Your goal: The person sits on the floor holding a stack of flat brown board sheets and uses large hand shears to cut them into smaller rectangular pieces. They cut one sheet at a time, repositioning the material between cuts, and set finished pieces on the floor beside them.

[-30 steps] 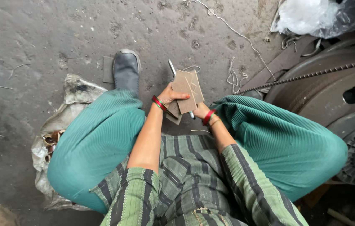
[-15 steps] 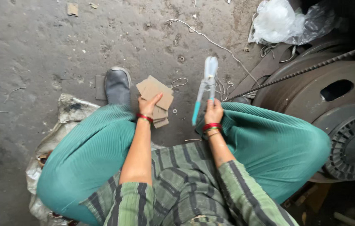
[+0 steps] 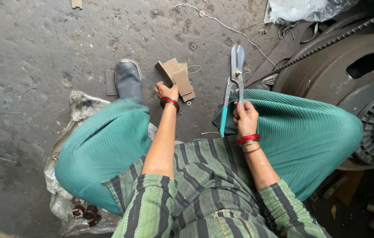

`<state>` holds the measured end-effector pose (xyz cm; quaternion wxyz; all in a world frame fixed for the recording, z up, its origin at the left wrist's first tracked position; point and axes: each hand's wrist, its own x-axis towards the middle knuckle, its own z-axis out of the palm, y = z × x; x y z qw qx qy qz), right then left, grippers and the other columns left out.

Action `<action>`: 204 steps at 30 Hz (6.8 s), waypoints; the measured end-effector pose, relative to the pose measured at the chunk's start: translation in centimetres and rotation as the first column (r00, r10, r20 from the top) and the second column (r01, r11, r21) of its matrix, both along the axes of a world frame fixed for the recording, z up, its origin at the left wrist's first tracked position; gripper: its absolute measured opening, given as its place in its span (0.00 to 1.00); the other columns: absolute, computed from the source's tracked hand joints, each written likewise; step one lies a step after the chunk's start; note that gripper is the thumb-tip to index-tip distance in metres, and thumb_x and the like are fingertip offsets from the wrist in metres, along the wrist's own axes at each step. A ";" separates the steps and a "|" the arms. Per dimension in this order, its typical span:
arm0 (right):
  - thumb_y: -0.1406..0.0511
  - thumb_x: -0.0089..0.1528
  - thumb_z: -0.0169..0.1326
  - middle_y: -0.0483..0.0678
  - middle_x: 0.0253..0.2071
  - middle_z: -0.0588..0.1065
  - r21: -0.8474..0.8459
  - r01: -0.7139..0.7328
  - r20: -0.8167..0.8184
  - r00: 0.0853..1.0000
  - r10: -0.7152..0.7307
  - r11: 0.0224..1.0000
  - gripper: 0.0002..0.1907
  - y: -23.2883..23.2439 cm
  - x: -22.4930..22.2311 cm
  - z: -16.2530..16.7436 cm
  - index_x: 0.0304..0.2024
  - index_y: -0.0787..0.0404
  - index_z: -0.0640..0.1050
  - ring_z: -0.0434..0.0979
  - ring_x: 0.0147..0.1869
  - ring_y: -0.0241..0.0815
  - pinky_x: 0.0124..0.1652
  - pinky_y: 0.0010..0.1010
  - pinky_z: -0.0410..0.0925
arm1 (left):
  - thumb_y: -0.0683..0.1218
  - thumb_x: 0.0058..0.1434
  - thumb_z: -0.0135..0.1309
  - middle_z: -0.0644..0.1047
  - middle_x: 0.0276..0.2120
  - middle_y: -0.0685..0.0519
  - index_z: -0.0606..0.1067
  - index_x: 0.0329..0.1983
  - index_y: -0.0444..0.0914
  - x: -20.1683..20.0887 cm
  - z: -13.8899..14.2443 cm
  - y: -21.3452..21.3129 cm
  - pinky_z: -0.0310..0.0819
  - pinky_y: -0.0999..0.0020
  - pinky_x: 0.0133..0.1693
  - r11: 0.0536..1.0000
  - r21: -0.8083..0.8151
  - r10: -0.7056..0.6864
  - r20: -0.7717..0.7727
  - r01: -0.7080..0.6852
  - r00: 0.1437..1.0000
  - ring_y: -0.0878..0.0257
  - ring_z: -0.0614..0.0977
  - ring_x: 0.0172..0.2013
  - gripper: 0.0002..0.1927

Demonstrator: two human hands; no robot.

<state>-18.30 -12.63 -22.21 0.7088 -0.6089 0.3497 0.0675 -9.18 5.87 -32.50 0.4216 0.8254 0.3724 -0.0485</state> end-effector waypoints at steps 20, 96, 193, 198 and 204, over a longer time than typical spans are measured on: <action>0.61 0.63 0.58 0.54 0.38 0.70 -0.999 0.015 0.041 0.422 0.906 0.038 0.12 -1.0 -7.1 10.7 0.37 0.64 0.73 0.72 0.42 0.55 0.37 0.41 0.68 | 0.28 0.52 0.40 0.71 0.58 0.49 0.62 0.73 0.34 -22.7 11.0 -3.1 0.69 0.61 0.61 0.087 -0.849 -0.210 0.496 0.521 0.842 0.56 0.74 0.61 0.40; 0.78 0.60 0.55 0.53 0.46 0.75 -0.493 -0.640 0.718 0.082 0.691 0.589 0.23 -2.3 -12.7 6.6 0.56 0.61 0.69 0.78 0.50 0.46 0.46 0.31 0.73 | 0.52 0.58 0.66 0.70 0.63 0.43 0.48 0.74 0.37 -26.3 15.5 1.6 0.69 0.54 0.63 -0.245 -0.969 0.029 -0.041 -0.032 0.999 0.53 0.76 0.60 0.50; 0.77 0.63 0.53 0.51 0.51 0.78 -0.028 -0.634 0.407 0.699 0.588 0.773 0.23 -2.3 -19.8 11.1 0.61 0.70 0.70 0.79 0.58 0.42 0.60 0.36 0.71 | 0.47 0.39 0.78 0.55 0.76 0.44 0.45 0.77 0.36 -28.9 22.6 0.7 0.59 0.60 0.72 0.423 -0.553 -0.250 0.691 0.718 0.679 0.57 0.62 0.73 0.69; 0.76 0.60 0.56 0.52 0.54 0.79 -0.429 -0.661 0.427 0.452 0.783 0.615 0.26 -2.1 -19.6 10.8 0.62 0.68 0.73 0.82 0.59 0.43 0.59 0.36 0.72 | 0.42 0.52 0.76 0.65 0.73 0.42 0.55 0.75 0.33 -29.2 22.0 -0.8 0.69 0.59 0.71 0.384 -0.729 -0.058 0.594 0.567 0.802 0.57 0.72 0.67 0.54; 0.75 0.63 0.58 0.54 0.54 0.76 0.010 -0.657 0.413 0.690 0.595 0.754 0.29 -3.2 -19.5 11.8 0.67 0.72 0.67 0.78 0.55 0.43 0.52 0.34 0.72 | 0.39 0.50 0.74 0.70 0.61 0.42 0.61 0.63 0.35 -28.6 20.9 0.5 0.79 0.61 0.61 0.394 -0.785 0.076 0.546 0.478 0.834 0.59 0.78 0.60 0.42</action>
